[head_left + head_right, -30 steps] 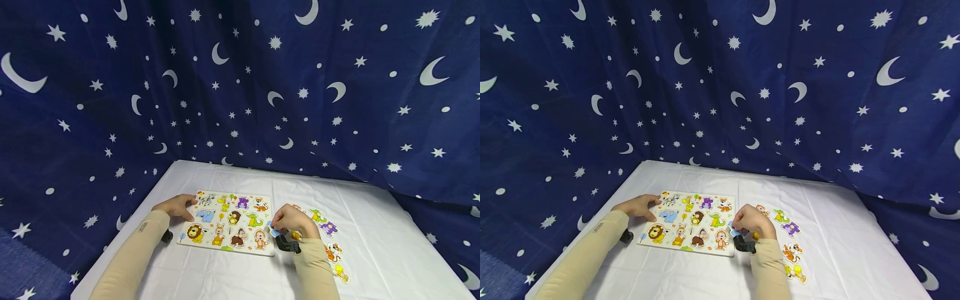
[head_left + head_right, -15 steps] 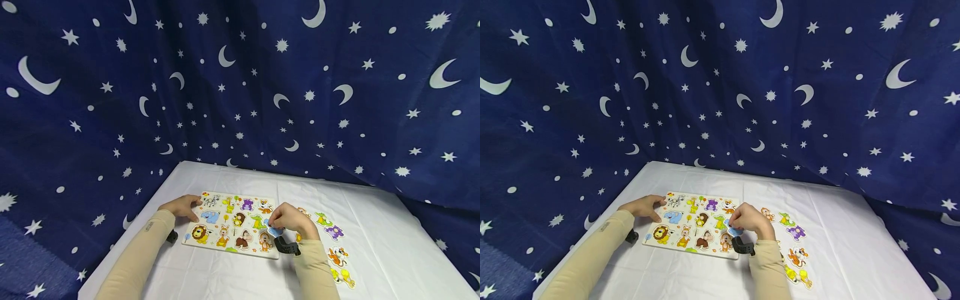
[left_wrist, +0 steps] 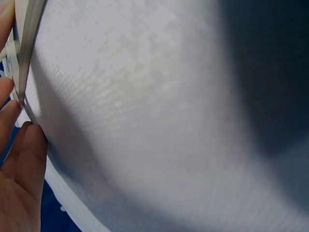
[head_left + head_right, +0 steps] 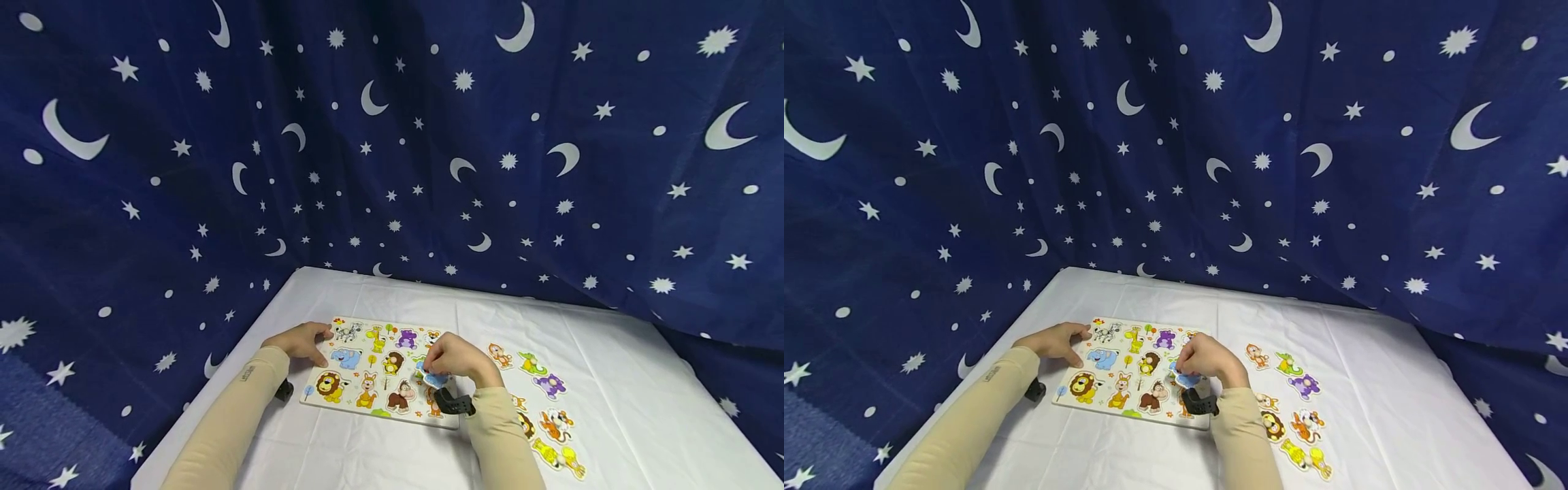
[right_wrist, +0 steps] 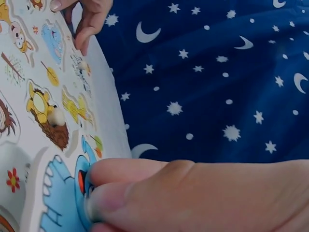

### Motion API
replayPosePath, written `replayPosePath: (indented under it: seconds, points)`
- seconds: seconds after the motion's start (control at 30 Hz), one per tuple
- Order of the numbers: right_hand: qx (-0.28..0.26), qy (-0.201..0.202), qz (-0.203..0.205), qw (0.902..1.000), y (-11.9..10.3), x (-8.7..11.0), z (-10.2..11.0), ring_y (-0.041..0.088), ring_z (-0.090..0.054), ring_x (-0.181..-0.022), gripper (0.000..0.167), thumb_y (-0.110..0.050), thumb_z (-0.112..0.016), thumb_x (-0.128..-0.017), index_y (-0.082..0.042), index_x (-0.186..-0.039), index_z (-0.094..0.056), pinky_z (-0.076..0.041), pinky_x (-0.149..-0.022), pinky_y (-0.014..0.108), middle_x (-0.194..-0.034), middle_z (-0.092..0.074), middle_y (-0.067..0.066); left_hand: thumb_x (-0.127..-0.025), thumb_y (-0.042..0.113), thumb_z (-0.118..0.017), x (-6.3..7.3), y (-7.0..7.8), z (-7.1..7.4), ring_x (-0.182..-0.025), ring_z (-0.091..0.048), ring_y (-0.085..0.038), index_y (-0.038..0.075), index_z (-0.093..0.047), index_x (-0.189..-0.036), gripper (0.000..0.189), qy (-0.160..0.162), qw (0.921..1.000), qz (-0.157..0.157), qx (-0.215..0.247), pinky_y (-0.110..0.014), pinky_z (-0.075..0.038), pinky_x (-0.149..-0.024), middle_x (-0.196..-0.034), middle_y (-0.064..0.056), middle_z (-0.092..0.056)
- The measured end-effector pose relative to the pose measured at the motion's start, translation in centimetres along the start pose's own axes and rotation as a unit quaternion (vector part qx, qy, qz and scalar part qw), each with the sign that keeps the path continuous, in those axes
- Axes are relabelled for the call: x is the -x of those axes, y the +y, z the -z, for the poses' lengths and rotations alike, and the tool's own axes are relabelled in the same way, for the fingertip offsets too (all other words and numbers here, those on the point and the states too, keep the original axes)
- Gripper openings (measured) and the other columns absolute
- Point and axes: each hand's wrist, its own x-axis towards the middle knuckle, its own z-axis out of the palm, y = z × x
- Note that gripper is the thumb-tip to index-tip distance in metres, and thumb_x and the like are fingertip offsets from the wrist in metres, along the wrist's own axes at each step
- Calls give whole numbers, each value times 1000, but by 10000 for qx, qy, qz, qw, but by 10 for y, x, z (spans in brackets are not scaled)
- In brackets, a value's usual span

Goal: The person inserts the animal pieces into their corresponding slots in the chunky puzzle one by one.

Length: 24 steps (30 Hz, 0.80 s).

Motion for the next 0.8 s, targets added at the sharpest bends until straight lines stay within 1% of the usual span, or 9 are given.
replayPosePath:
  seconds: [0.1,0.23,0.5,0.57,0.8]
  points:
    - [67,7,25,10000,-3,-7,-3,8,-54,-60,17,12,-63,-78,3,-83,-76,-47,-55,22,-75,-71,3,-64,7,-92,1,1,1,-148,-34,-39,1,-65,-124,65,3,10000,2,75,-51,-25,-124,-156,-16,-43]
    - [121,82,57,9999,-8,-15,-5,8,-55,-60,16,12,-64,-78,2,-82,-76,-49,-57,23,-76,-72,4,-65,7,-92,2,2,1,-148,-34,-39,1,-65,-124,65,-21,10000,-41,64,-51,-25,-124,-156,-16,-43]
    - [346,82,212,9991,-18,-28,-7,7,-54,-61,15,10,-64,-78,1,-80,-76,-48,-57,21,-75,-71,2,-65,7,-91,2,2,2,-148,-34,-39,1,-65,-122,64,-26,9999,-101,-13,-51,-26,-124,-156,-17,-43]
    - [397,65,256,9989,-18,-31,-8,7,-55,-61,16,9,-64,-78,1,-80,-77,-48,-57,21,-77,-72,3,-65,7,-91,2,1,2,-148,-34,-39,2,-65,-123,64,-12,10000,-79,-26,-51,-25,-124,-156,-17,-43]
    - [319,110,170,9993,-15,-40,-12,8,-55,-63,14,8,-65,-79,0,-81,-77,-49,-59,21,-78,-73,4,-64,6,-91,3,1,2,-147,-36,-40,1,-65,-123,64,0,9999,-137,-23,-51,-26,-123,-155,-19,-44]
